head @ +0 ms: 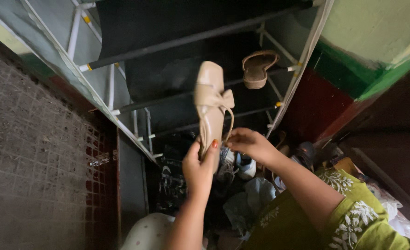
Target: The person is cleaning a pair of beige sandals with a cloth. They wipe the straps, soles, and bows of the shoes, then place them on a shoe rack.
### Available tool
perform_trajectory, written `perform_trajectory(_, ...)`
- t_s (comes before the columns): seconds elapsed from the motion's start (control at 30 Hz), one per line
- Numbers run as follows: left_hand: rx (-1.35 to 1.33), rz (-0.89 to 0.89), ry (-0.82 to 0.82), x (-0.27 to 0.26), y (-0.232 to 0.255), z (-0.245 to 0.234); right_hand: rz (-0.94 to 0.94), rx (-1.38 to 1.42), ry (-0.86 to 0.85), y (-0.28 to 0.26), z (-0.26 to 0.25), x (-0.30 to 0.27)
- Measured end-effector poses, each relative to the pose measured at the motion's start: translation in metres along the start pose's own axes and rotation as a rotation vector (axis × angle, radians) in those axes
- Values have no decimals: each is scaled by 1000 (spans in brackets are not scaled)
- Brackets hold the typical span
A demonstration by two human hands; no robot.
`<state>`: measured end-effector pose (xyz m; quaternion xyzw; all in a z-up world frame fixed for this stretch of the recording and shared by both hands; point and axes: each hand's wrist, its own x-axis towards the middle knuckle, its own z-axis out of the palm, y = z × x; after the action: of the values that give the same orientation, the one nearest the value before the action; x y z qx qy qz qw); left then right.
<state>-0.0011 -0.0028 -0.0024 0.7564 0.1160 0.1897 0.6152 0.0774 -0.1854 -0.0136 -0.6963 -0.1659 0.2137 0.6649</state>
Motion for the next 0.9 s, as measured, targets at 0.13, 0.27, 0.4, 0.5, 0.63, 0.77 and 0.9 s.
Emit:
perform_trajectory(0.13,368,369,15,-1,-1,-5,1,60,-76,-5,8,-6)
perform_trajectory(0.27,702,603,-11,-5,4,-9,-22,108,-58,-8,18,-10)
perform_trajectory(0.4,815,678,-26,-11,15,-10,-42,81,-6,-11,24,-16)
perform_trajectory(0.5,854,745,-29,-13,23,-8,-64,146,82,-17,25,-18)
perform_trajectory(0.63,808,692,-72,-16,30,-6,-5,160,158,-25,23,-18)
perform_trajectory(0.77,785,603,-71,-15,34,-8,-7,181,113,-28,22,-19)
perform_trajectory(0.9,702,598,-28,-14,35,-9,-35,197,114,-21,18,-18)
